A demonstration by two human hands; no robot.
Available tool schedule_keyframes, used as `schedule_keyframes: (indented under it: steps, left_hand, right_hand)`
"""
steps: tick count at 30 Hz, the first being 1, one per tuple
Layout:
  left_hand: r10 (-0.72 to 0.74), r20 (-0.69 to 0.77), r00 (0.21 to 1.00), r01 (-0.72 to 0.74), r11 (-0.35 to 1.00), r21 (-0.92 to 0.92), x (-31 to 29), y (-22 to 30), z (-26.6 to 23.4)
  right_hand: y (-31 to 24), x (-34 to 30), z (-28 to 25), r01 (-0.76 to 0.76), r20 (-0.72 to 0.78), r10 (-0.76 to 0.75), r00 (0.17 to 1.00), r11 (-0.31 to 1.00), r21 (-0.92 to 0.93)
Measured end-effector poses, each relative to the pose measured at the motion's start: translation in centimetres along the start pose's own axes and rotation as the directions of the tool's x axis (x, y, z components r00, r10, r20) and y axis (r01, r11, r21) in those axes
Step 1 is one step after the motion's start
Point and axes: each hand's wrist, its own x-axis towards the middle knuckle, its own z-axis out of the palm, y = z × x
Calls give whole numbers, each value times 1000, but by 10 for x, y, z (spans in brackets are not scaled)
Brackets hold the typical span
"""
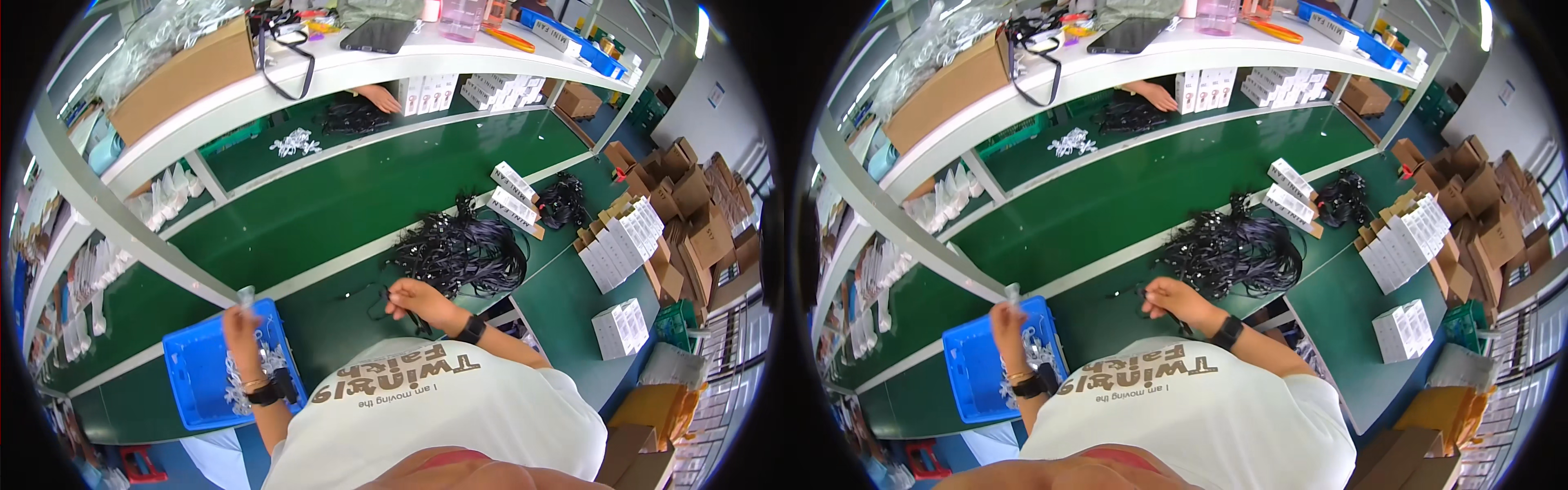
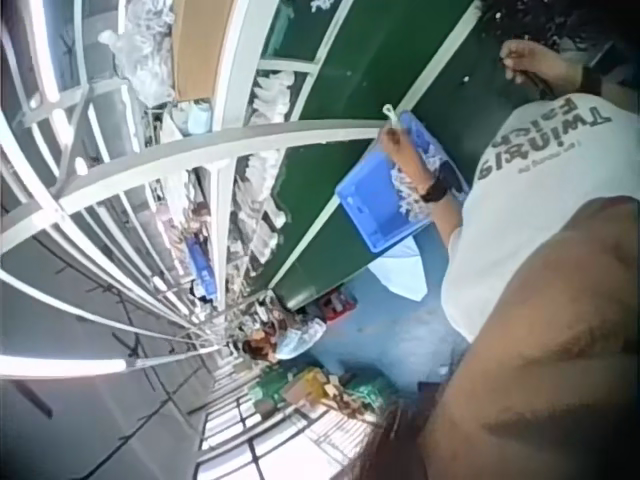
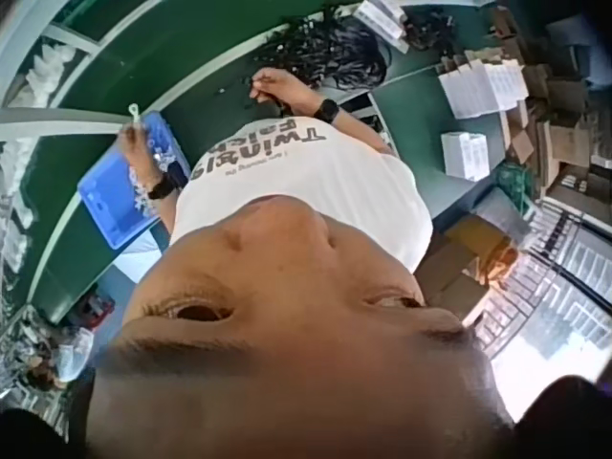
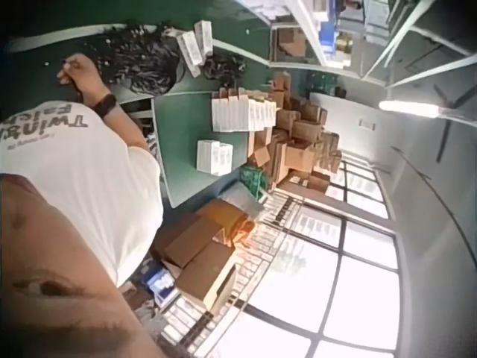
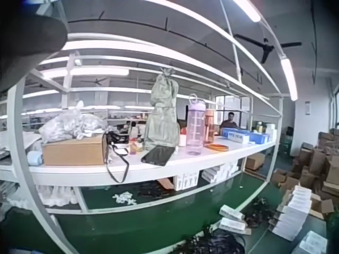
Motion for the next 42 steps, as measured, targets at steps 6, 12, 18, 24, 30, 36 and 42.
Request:
schedule_keyframes:
  steps: [6, 12, 18, 24, 30, 36, 42]
  left_hand:
    - [-89, 512, 854, 206, 962, -178, -47, 51, 131]
    - [127, 351, 928, -217, 949, 228, -39, 53, 148]
    - [-11, 837, 547, -96, 992, 76, -37, 53, 138]
    - [-172, 562, 809, 317, 932, -173, -18, 38, 147]
    - [41, 691, 722, 161, 961, -226, -9, 80, 168]
    - [288, 508, 812, -452, 861, 234, -3, 63, 209]
    - [-57, 932, 357, -22, 997, 69, 28, 80, 248]
  right_hand:
    - [-12, 34, 34, 104, 50, -98, 994, 985, -137]
    - [-29, 12, 33, 154, 159, -75, 984, 804, -574]
    - [-52, 23, 12, 557, 358, -473, 805, 394, -732]
    - [-48, 15, 16, 598, 539, -300, 787, 156, -786]
    - [-60, 48, 4, 466, 159, -447, 880, 750, -469]
    - [-64, 16, -2, 309, 255, -350, 901, 106, -945]
    - [-99, -1, -69, 471, 290, -409, 865, 466, -749]
